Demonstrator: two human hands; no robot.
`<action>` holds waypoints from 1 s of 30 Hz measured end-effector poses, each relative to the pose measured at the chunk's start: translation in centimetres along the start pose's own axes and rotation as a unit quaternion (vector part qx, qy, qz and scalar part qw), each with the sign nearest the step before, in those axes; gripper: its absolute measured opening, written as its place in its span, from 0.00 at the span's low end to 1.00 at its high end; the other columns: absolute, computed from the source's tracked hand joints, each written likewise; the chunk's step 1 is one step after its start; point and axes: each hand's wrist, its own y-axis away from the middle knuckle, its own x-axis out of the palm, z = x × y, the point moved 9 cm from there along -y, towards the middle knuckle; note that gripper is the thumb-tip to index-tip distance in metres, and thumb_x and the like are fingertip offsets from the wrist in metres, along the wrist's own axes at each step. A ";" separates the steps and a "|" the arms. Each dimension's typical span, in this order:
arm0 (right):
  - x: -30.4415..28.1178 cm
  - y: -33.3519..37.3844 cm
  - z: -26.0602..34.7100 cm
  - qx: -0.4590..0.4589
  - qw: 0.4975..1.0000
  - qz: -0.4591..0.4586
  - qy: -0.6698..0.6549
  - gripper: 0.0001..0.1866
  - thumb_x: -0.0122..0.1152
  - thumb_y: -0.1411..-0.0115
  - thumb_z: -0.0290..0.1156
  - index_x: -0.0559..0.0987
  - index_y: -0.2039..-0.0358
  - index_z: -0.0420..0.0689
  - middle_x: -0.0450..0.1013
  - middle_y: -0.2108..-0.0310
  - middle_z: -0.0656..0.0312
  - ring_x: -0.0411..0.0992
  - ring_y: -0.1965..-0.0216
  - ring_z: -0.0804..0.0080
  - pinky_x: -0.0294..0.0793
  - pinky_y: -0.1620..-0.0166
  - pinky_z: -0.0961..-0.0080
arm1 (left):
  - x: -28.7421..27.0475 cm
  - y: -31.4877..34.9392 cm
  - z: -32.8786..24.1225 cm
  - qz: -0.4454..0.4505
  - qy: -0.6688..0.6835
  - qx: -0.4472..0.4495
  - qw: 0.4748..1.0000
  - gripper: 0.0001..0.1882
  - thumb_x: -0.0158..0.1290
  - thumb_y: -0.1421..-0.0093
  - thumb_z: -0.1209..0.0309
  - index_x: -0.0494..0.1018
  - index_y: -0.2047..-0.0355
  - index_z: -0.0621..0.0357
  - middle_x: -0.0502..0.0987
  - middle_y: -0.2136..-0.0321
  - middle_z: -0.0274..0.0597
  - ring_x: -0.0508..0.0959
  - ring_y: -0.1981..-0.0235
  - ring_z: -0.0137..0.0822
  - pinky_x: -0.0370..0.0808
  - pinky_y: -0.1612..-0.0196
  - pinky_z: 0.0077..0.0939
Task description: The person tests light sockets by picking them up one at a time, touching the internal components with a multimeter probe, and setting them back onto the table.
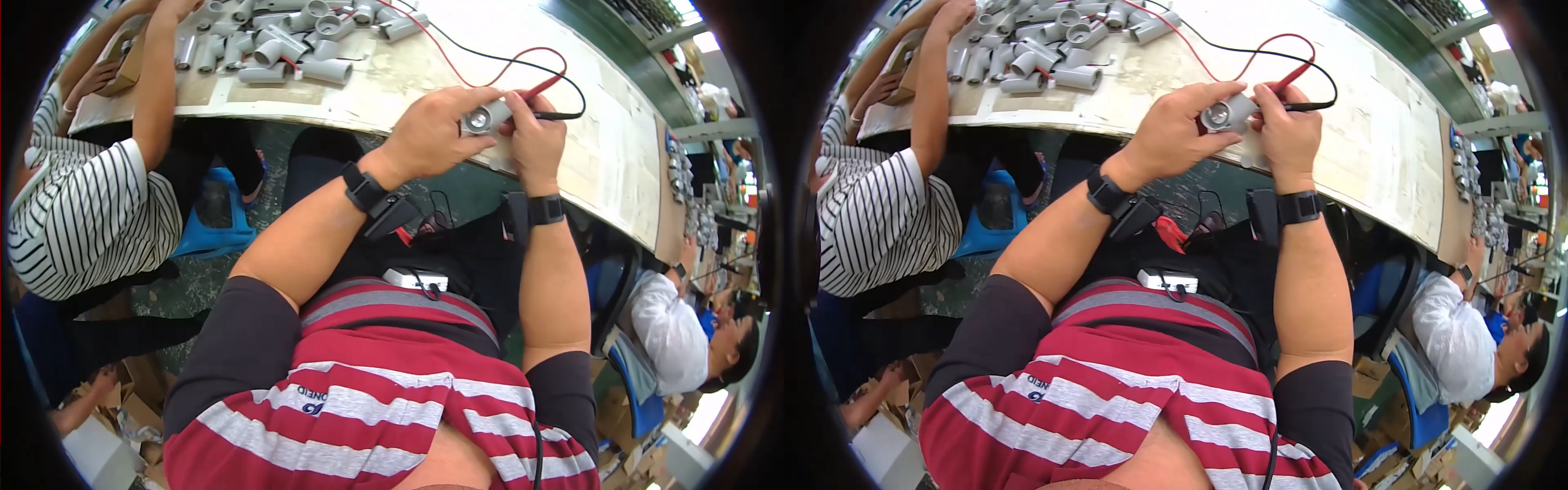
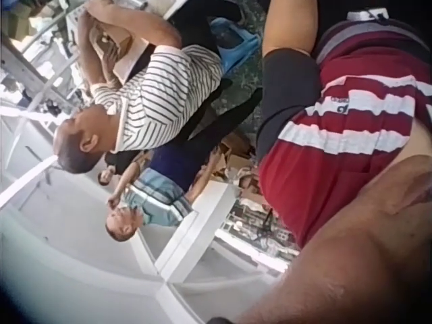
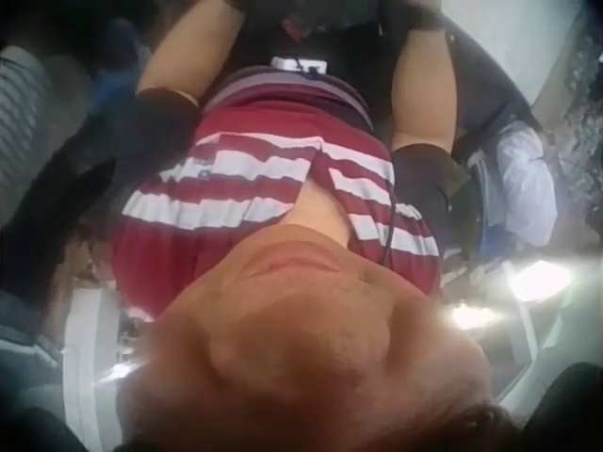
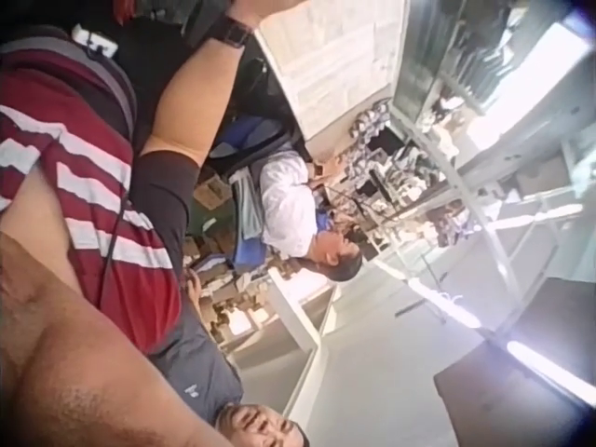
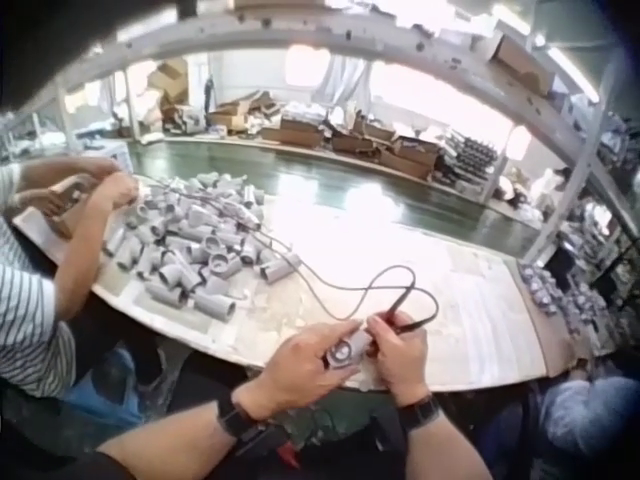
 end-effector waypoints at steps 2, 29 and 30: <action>0.3 0.1 0.1 -0.002 1.000 0.001 0.010 0.10 0.67 0.35 0.32 0.83 0.61 0.37 0.77 0.75 0.66 0.72 0.78 0.81 0.70 0.74 0.83 | -0.3 0.2 0.0 -0.007 0.009 0.004 1.000 0.33 0.70 0.49 0.69 0.75 0.41 0.58 0.82 0.56 0.53 0.83 0.55 0.48 0.79 0.51 0.34; -0.5 -1.4 -1.5 -0.027 0.999 0.037 0.011 0.10 0.64 0.32 0.34 0.83 0.61 0.39 0.78 0.73 0.64 0.71 0.78 0.81 0.68 0.75 0.82 | -0.5 -0.1 -0.6 0.000 0.015 -0.008 1.000 0.33 0.68 0.51 0.69 0.74 0.43 0.58 0.81 0.53 0.54 0.81 0.52 0.53 0.77 0.46 0.40; -0.5 -1.4 -1.6 -0.031 0.999 0.042 0.001 0.10 0.64 0.32 0.34 0.83 0.61 0.39 0.78 0.73 0.64 0.71 0.78 0.81 0.68 0.75 0.82 | -0.3 -0.1 -0.4 -0.002 0.026 -0.013 1.000 0.33 0.68 0.51 0.69 0.74 0.43 0.59 0.81 0.53 0.55 0.81 0.52 0.54 0.77 0.46 0.40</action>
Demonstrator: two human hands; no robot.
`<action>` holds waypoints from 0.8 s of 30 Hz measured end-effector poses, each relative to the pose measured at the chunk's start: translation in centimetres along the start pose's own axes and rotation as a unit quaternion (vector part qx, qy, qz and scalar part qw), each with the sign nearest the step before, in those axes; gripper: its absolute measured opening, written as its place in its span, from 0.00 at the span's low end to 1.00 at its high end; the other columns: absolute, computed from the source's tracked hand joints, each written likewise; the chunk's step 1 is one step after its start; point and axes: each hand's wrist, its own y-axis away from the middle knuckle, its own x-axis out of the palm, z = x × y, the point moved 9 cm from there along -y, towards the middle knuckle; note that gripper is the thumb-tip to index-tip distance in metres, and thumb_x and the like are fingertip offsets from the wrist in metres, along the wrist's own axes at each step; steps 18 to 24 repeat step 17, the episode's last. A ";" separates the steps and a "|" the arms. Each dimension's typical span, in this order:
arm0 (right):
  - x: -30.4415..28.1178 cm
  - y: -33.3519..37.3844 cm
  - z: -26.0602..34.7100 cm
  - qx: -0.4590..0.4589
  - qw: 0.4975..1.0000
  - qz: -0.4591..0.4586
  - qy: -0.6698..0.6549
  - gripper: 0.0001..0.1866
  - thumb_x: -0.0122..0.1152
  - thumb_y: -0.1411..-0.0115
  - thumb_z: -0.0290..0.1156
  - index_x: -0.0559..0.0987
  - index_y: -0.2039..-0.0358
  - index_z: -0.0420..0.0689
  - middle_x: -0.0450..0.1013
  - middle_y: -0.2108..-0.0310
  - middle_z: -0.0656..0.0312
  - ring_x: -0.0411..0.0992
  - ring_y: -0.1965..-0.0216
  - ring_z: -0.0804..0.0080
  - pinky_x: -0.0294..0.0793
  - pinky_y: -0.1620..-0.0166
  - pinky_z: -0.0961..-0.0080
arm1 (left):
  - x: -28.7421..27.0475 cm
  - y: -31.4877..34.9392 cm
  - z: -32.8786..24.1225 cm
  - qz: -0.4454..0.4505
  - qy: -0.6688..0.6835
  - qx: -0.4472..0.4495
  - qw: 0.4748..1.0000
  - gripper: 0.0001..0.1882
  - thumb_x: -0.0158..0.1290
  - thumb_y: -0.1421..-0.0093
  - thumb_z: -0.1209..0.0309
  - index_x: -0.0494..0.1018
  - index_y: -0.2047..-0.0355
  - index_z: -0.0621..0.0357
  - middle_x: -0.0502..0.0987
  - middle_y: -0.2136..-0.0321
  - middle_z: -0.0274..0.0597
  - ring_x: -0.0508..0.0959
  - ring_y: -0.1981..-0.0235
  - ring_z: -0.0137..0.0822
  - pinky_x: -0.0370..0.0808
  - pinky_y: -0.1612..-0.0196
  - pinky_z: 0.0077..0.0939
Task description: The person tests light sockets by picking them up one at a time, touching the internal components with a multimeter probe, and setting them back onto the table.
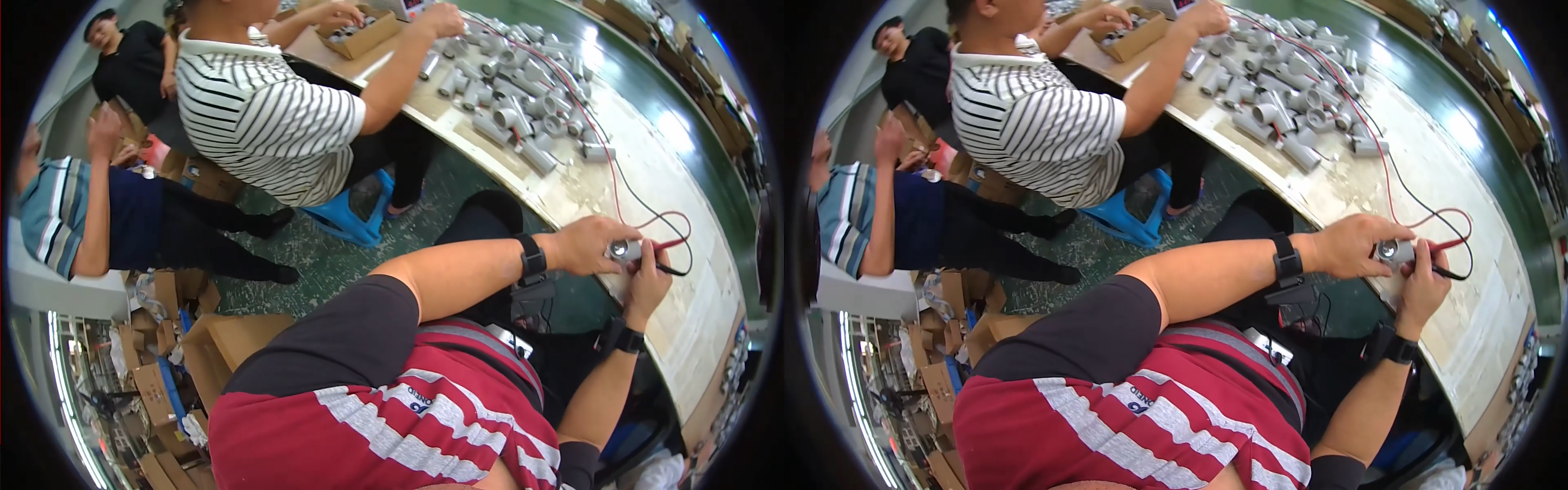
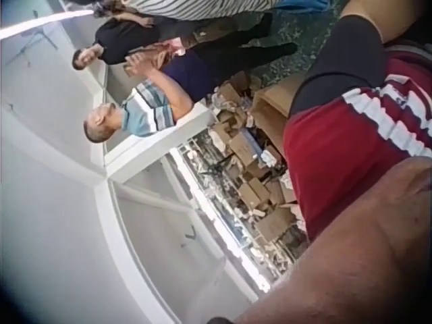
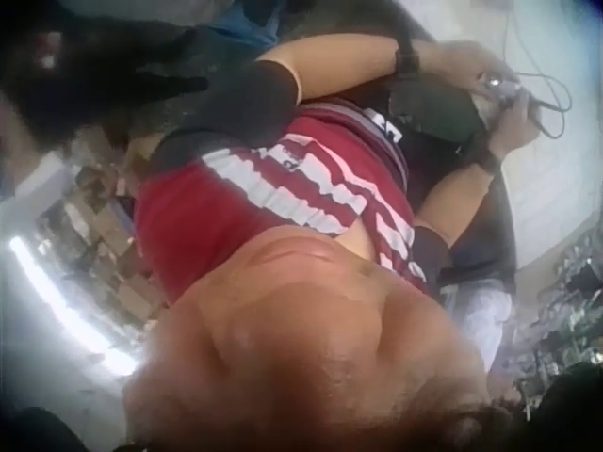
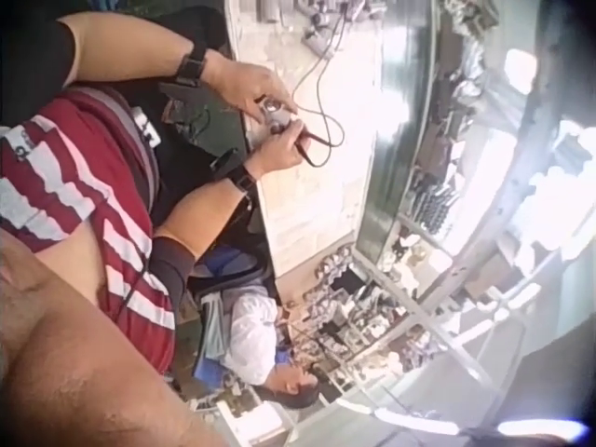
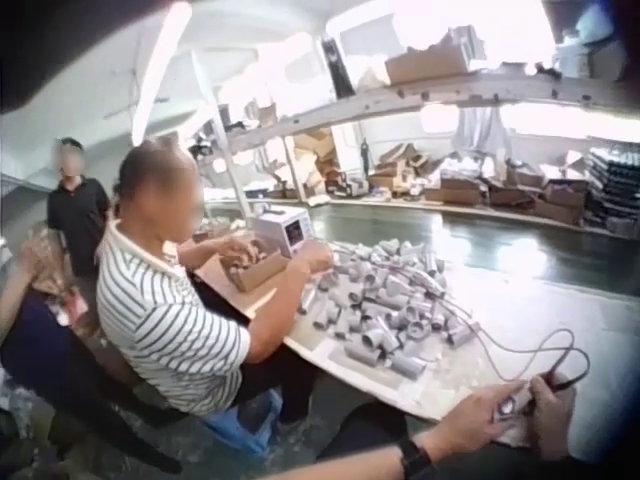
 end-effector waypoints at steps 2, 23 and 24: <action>-0.4 0.1 -0.4 0.023 1.000 -0.005 -0.016 0.10 0.64 0.32 0.33 0.83 0.61 0.39 0.78 0.73 0.64 0.71 0.77 0.80 0.68 0.74 0.82 | -0.1 0.2 0.0 0.001 0.005 0.001 1.000 0.33 0.68 0.51 0.69 0.74 0.43 0.60 0.81 0.53 0.55 0.81 0.52 0.54 0.77 0.46 0.40; -2.0 1.1 0.3 0.022 0.981 -0.059 -0.182 0.11 0.63 0.31 0.32 0.79 0.56 0.36 0.81 0.67 0.53 0.75 0.74 0.72 0.74 0.71 0.79 | -22.8 3.4 2.4 -0.346 -0.219 -0.116 0.905 0.35 0.68 0.44 0.68 0.68 0.37 0.60 0.72 0.41 0.50 0.76 0.49 0.44 0.75 0.45 0.36; -2.0 1.1 0.3 0.022 0.981 -0.059 -0.182 0.11 0.63 0.31 0.32 0.79 0.56 0.36 0.81 0.67 0.53 0.75 0.74 0.72 0.74 0.71 0.79 | -22.8 3.4 2.4 -0.346 -0.219 -0.116 0.905 0.35 0.68 0.44 0.68 0.68 0.37 0.60 0.72 0.41 0.50 0.76 0.49 0.44 0.75 0.45 0.36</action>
